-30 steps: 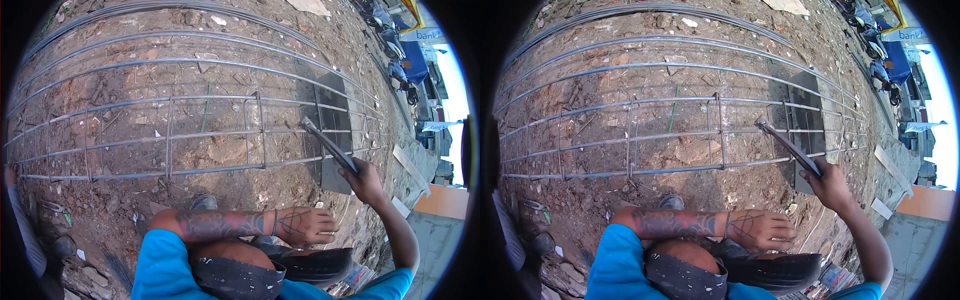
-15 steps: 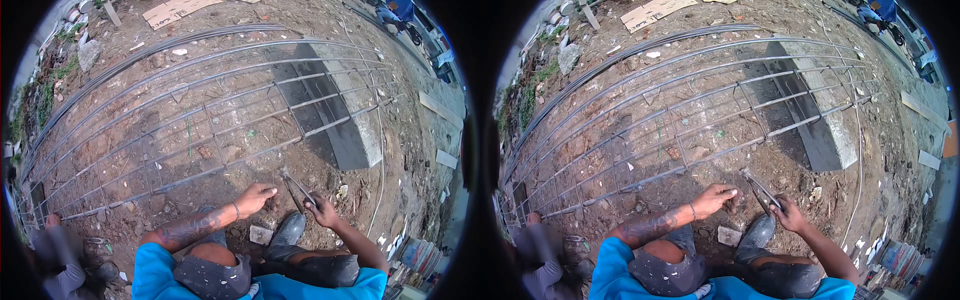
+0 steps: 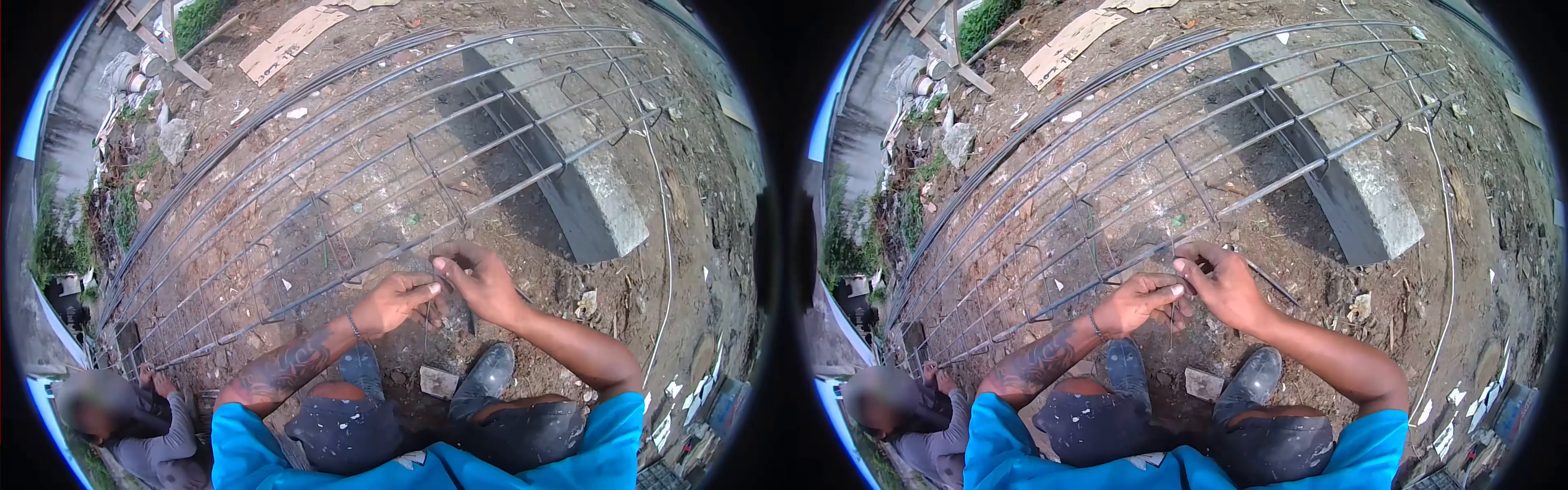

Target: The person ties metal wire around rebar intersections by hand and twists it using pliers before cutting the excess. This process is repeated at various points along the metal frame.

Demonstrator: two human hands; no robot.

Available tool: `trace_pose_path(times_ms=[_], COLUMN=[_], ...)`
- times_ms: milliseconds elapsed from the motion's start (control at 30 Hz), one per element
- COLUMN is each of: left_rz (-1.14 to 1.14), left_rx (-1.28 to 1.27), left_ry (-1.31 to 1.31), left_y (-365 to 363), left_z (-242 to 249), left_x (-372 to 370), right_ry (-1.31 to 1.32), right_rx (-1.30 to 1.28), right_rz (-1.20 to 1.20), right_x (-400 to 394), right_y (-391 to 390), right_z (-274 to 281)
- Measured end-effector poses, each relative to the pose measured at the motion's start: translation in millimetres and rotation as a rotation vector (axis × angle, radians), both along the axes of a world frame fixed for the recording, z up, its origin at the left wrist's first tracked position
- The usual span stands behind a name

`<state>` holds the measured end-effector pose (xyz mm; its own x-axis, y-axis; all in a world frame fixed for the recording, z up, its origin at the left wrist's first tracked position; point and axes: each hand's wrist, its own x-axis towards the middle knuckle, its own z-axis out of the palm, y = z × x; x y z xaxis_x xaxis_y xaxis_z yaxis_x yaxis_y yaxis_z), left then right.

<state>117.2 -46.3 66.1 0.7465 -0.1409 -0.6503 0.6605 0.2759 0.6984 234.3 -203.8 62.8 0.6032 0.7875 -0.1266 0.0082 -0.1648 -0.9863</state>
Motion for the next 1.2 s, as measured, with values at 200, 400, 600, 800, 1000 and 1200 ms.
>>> trace_pose_path(times_ms=[200, 400, 600, 800, 1000, 1200], left_rz=[0.118, 0.037, -0.173, -0.262, -0.223, -0.075], left_rx=[0.078, 1.456, 1.153, 0.778, 0.734, 0.508], left_ry=[-0.089, -0.423, -0.345, -0.447, -0.473, -0.199], left_y=[12, 154, 250, 285, 291, 313], left_z=[32, 33, -60, -60, -56, -63], left_x=[7, -5, 3, 5, -3, 29], right_ry=[0.103, -0.069, 0.021, -0.336, -0.198, -0.371], right_rx=[-0.017, -0.162, -0.278, -0.296, -0.466, -0.690], right_rz=[0.063, 0.010, 0.063, -0.020, 0.071, 0.283], right_x=[5, 24, 1, -6, -17, 2], right_y=[31, 99, 151, 209, 203, 239], right_z=[15, -7, -19, -12, -14, -31])
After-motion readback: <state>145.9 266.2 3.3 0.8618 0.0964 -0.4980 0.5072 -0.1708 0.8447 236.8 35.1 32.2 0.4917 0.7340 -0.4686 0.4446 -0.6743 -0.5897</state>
